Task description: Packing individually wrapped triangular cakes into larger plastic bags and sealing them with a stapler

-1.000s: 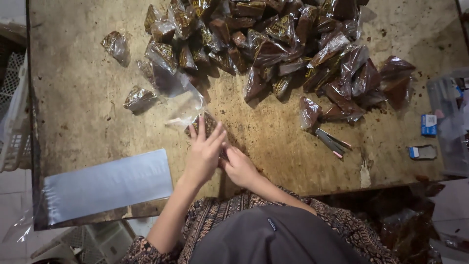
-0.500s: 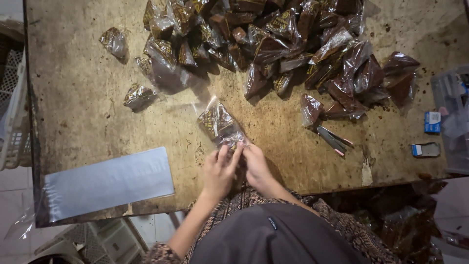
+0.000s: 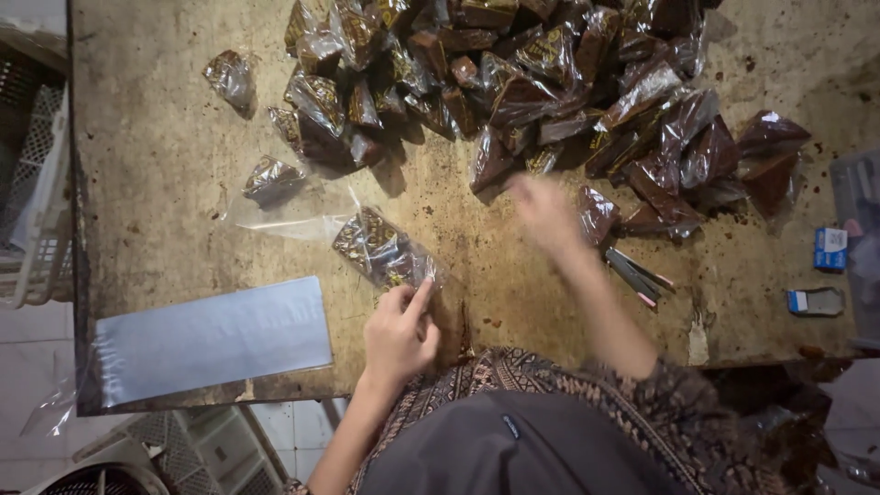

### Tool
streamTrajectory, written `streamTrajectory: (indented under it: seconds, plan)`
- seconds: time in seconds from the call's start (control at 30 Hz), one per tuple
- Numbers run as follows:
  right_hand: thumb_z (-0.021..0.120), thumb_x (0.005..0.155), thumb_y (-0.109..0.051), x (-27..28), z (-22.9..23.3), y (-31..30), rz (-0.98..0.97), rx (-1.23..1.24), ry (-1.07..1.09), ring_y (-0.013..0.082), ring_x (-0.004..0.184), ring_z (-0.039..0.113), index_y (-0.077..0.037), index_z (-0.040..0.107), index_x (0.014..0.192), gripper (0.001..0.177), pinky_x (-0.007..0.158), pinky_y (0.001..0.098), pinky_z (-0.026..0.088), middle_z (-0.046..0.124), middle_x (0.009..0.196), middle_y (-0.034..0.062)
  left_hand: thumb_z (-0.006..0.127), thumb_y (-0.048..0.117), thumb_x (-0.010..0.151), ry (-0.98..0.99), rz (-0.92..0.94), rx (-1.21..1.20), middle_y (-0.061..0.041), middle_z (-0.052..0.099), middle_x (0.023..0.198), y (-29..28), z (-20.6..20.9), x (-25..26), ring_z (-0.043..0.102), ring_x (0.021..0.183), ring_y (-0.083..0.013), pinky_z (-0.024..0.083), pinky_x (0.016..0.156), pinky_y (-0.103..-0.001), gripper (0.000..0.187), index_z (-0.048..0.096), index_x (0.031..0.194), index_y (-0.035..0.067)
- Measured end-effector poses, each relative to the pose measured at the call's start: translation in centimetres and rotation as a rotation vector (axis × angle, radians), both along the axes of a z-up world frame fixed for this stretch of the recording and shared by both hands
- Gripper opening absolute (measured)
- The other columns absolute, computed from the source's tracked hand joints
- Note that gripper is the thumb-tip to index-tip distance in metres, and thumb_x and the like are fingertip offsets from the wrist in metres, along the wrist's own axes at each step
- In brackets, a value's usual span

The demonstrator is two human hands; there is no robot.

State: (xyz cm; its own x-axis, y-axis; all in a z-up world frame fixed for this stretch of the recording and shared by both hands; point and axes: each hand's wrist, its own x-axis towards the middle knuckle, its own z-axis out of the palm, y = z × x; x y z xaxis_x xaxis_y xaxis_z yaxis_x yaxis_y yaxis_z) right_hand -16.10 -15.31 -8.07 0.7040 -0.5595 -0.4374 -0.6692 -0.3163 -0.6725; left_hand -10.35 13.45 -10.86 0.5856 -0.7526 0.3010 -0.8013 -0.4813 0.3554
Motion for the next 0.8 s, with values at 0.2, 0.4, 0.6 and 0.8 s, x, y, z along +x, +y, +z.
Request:
streamTrajectory:
  seconds: [0.2, 0.4, 0.6, 0.8]
  plan:
    - [0.057, 0.092, -0.008, -0.6, -1.8, -3.9, 0.400, -0.947, 0.088, 0.0366, 0.112, 0.060, -0.009, 0.054, 0.145, 0.053, 0.077, 0.0480, 0.059, 0.060, 0.127, 0.0163, 0.070, 0.014, 0.078, -0.025, -0.127, -0.199, -0.014, 0.066, 0.109, -10.0, -0.2, 5.3, 0.068, 0.092, -0.0306, 0.058, 0.078, -0.039, 0.055, 0.067, 0.133, 0.015]
    - [0.080, 0.079, -0.031, -2.5, -2.9, -3.1, 0.340, -0.882, 0.140, 0.0309, 0.111, 0.051, -0.031, 0.061, 0.130, 0.054, 0.086, 0.0456, 0.046, 0.052, 0.118, 0.0064, 0.076, 0.018, 0.089, 0.186, -0.101, -0.164, -0.033, 0.060, 0.125, -22.7, 2.8, 9.1, 0.063, 0.114, -0.0492, 0.054, 0.097, -0.054, 0.066, 0.048, 0.146, -0.002]
    - [0.087, 0.071, -0.037, -4.8, -0.7, -3.3, 0.229, -0.549, -0.198, 0.0230, 0.112, 0.061, -0.024, 0.060, 0.123, 0.060, 0.105, 0.0481, 0.035, 0.068, 0.113, 0.0001, 0.082, 0.042, 0.083, 0.220, 0.095, -0.202, -0.018, 0.058, 0.124, -28.2, -2.3, 10.8, 0.060, 0.111, -0.0412, 0.054, 0.090, -0.055, 0.066, 0.059, 0.131, 0.004]
    - [0.077, 0.083, -0.037, -1.9, 4.4, -5.6, -0.058, -0.154, -0.576, 0.0270, 0.120, 0.032, -0.008, 0.061, 0.115, 0.046, 0.101, 0.0503, 0.029, 0.039, 0.128, 0.0095, 0.077, 0.020, 0.086, 0.312, -0.078, -0.482, 0.005, 0.065, 0.091, -25.2, -2.6, 11.7, 0.069, 0.087, -0.0175, 0.054, 0.080, -0.032, 0.013, 0.066, 0.091, 0.021]
